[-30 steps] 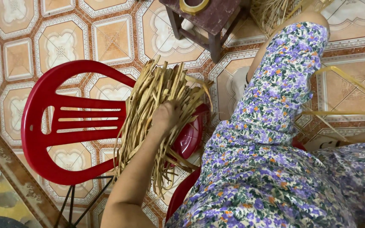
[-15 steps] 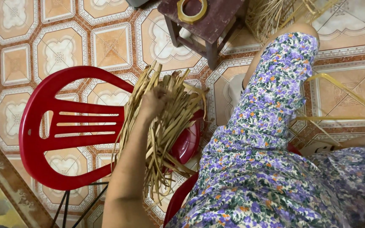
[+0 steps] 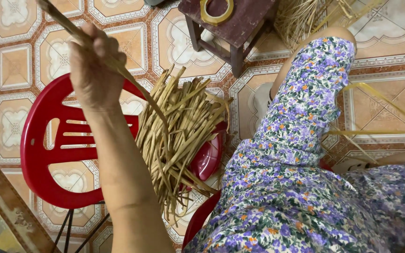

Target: The recorder is weaving thin bamboo strips to construct a three-dimensional framework, likely for a lantern or similar craft.

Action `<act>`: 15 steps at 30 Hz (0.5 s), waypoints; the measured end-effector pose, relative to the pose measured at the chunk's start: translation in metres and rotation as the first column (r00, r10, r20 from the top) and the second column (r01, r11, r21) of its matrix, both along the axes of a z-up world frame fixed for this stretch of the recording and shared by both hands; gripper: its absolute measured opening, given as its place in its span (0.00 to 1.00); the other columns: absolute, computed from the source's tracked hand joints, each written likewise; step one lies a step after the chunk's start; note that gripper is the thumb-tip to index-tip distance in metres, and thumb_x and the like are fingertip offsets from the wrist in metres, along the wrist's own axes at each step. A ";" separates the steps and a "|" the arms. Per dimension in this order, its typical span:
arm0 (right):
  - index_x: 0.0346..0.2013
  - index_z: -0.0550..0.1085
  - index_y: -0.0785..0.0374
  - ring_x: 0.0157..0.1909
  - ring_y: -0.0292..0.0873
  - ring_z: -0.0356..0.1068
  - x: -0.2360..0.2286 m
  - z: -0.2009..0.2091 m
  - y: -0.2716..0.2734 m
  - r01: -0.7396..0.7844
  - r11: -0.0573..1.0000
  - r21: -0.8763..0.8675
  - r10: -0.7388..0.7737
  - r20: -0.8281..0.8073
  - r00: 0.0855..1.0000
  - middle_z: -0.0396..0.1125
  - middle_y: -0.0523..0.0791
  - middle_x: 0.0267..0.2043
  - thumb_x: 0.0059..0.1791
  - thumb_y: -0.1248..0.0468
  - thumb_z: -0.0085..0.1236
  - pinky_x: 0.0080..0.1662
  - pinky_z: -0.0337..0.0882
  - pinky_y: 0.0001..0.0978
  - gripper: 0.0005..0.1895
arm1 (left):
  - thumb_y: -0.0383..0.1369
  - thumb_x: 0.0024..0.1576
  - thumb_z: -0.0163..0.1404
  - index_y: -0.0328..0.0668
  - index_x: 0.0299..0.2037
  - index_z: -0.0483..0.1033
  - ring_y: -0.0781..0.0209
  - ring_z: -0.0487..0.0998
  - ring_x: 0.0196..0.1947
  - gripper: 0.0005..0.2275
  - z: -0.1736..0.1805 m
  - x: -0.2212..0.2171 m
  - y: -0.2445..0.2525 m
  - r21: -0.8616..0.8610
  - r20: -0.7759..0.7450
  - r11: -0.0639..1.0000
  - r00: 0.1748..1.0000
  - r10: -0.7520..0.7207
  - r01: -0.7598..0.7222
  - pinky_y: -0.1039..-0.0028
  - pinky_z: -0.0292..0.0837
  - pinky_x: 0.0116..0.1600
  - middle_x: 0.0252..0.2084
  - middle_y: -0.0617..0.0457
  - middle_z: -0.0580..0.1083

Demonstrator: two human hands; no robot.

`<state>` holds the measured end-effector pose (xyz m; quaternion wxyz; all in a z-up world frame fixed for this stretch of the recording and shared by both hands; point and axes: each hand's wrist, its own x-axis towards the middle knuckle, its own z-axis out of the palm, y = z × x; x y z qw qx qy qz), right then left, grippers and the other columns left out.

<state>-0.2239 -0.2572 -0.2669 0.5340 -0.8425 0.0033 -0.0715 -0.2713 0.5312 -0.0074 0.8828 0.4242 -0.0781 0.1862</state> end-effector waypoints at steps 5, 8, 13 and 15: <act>0.68 0.62 0.69 0.58 0.49 0.65 0.014 0.021 0.023 -0.001 1.000 0.012 0.001 0.022 1.000 0.63 0.53 0.61 0.62 0.74 0.41 0.58 0.69 0.41 0.18 | 0.34 0.75 0.49 0.41 0.44 0.80 0.64 0.73 0.26 0.10 0.070 0.033 -0.019 0.420 0.323 0.856 0.931 0.169 -0.301 0.73 0.68 0.30 0.33 0.49 0.76; 0.68 0.61 0.69 0.58 0.48 0.65 0.031 0.037 0.036 0.014 0.999 0.030 -0.016 0.067 0.998 0.62 0.52 0.62 0.62 0.74 0.41 0.59 0.69 0.41 0.18 | 0.31 0.77 0.49 0.32 0.42 0.80 0.61 0.70 0.26 0.12 0.060 0.073 -0.020 0.463 0.385 0.817 0.908 0.164 -0.343 0.69 0.65 0.33 0.34 0.47 0.76; 0.69 0.61 0.69 0.58 0.48 0.65 0.031 0.066 0.032 0.098 0.994 0.044 -0.103 0.123 0.987 0.62 0.52 0.62 0.62 0.75 0.41 0.59 0.69 0.40 0.18 | 0.27 0.73 0.51 0.33 0.43 0.79 0.67 0.74 0.28 0.07 0.105 0.114 -0.155 0.602 0.346 0.743 0.934 0.088 -0.293 0.78 0.68 0.34 0.32 0.53 0.76; 0.69 0.61 0.69 0.58 0.48 0.64 0.025 0.089 0.041 0.147 0.988 0.042 -0.152 0.146 0.978 0.62 0.52 0.62 0.63 0.75 0.41 0.59 0.69 0.40 0.18 | 0.26 0.69 0.54 0.33 0.44 0.79 0.68 0.79 0.29 0.04 0.102 0.125 -0.211 0.561 0.291 0.809 0.957 0.005 -0.175 0.79 0.74 0.34 0.33 0.53 0.79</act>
